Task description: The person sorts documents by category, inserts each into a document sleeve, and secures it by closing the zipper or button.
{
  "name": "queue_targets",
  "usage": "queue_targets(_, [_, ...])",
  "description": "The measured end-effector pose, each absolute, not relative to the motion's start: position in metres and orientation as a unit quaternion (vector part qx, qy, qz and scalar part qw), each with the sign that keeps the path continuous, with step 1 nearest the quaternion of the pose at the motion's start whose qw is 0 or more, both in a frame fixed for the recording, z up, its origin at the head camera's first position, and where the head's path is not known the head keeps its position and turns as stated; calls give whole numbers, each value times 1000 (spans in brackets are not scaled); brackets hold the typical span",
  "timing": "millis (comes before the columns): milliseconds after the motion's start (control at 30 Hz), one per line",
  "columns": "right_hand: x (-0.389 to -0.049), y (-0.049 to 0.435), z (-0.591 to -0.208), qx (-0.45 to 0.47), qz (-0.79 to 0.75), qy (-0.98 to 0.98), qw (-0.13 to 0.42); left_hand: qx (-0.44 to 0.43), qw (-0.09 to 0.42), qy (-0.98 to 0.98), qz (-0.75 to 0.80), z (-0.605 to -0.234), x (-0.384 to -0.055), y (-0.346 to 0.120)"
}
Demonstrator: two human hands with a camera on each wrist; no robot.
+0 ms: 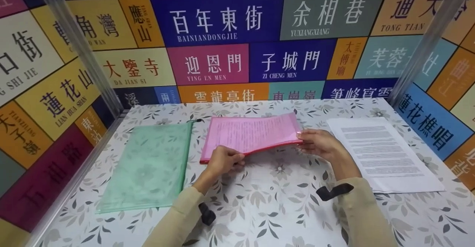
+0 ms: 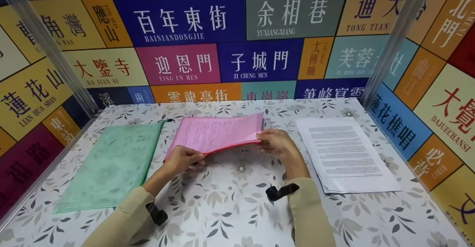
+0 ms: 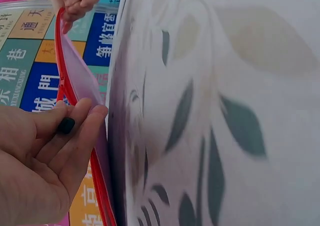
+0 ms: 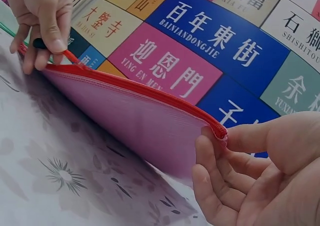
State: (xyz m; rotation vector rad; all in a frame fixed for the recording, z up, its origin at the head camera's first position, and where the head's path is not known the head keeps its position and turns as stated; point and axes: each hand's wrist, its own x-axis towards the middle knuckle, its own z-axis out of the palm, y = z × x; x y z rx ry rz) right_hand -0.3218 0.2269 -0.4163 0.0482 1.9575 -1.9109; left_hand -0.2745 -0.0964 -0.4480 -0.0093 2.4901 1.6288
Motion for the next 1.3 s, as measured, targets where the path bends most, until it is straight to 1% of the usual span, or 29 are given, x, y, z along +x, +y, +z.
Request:
queue_targets(100, [-323, 231, -417, 25, -689, 693, 208, -7, 79, 842, 533, -449, -274, -108])
queue_targets(333, [-324, 238, -416, 25, -694, 684, 223, -34, 112, 843, 525, -449, -276, -132])
queue_targets(567, [-324, 240, -419, 18, -703, 673, 230, -45, 125, 836, 532, -447, -275, -144])
queue_targets(833, [-324, 264, -420, 32, -738, 637, 221, -79, 91, 845, 521, -452, -273, -168])
queue_targets(1000, [-325, 276, -420, 28, -758, 612, 223, -71, 90, 861, 496, -450, -271, -184])
queue_targets(1100, [-326, 282, -421, 35, -766, 603, 219, -81, 92, 865, 487, -448, -270, -191])
queue_targets(1300, [-328, 285, -423, 45, -777, 590, 214, -89, 96, 870, 476, -445, -269, -193])
